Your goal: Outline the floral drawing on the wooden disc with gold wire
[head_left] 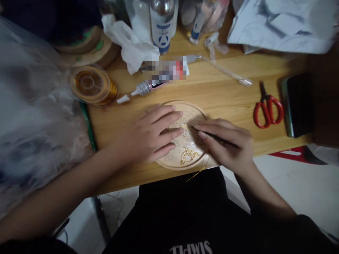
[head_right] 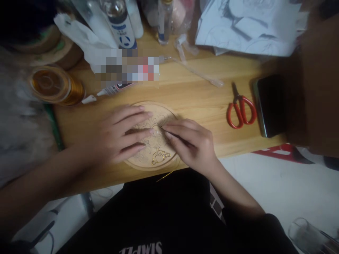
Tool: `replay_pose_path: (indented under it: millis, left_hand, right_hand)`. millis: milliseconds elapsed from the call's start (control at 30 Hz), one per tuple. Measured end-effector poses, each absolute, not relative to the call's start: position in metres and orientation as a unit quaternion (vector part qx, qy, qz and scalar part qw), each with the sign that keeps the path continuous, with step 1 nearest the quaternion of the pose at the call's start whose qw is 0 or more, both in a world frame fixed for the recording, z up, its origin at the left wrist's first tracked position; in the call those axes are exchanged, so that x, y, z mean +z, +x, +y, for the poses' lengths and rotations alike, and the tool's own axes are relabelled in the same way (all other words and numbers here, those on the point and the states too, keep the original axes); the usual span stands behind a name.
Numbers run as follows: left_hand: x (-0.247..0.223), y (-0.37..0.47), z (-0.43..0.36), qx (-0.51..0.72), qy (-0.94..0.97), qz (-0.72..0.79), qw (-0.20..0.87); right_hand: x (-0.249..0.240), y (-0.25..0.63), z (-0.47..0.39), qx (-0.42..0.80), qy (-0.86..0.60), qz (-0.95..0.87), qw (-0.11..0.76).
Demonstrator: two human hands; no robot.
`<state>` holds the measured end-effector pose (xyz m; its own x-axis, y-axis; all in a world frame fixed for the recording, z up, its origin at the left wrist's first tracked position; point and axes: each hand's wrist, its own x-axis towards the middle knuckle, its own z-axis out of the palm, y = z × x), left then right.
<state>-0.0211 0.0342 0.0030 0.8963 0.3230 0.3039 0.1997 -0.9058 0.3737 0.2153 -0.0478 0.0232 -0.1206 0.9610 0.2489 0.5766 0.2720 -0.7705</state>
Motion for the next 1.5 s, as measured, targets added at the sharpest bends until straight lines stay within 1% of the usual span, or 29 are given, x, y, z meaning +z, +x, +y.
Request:
replay_pose_path:
  millis: [133, 300, 500, 700, 933, 1133, 1367, 1500]
  left_hand:
    - [0.001, -0.020, 0.031, 0.187, 0.957, 0.145, 0.166]
    - [0.002, -0.019, 0.029, 0.197, 0.954, 0.152, 0.168]
    - [0.006, -0.016, 0.017, 0.204, 0.955, 0.177, 0.120]
    - [0.008, -0.011, -0.003, 0.205, 0.945, 0.240, 0.089]
    - [0.006, -0.004, -0.017, 0.216, 0.931, 0.281, 0.092]
    - [0.011, 0.005, -0.033, 0.208, 0.918, 0.333, 0.061]
    - [0.005, 0.027, -0.063, 0.248, 0.854, 0.455, 0.045]
    - [0.004, 0.029, -0.066, 0.241, 0.848, 0.471, 0.041]
  right_hand:
    - [0.020, 0.213, -0.050, 0.239, -0.541, -0.702, 0.397]
    - [0.016, 0.201, -0.061, 0.188, -0.560, -0.693, 0.414]
    - [0.010, 0.192, -0.067, 0.166, -0.573, -0.669, 0.442]
    - [0.007, 0.192, -0.064, 0.170, -0.560, -0.668, 0.460]
    - [0.010, 0.206, -0.058, 0.204, -0.544, -0.656, 0.482]
    - [0.015, 0.220, -0.062, 0.225, -0.544, -0.657, 0.471]
    - [0.019, 0.223, -0.064, 0.227, -0.529, -0.687, 0.443]
    - [0.024, 0.220, -0.056, 0.227, -0.518, -0.711, 0.419]
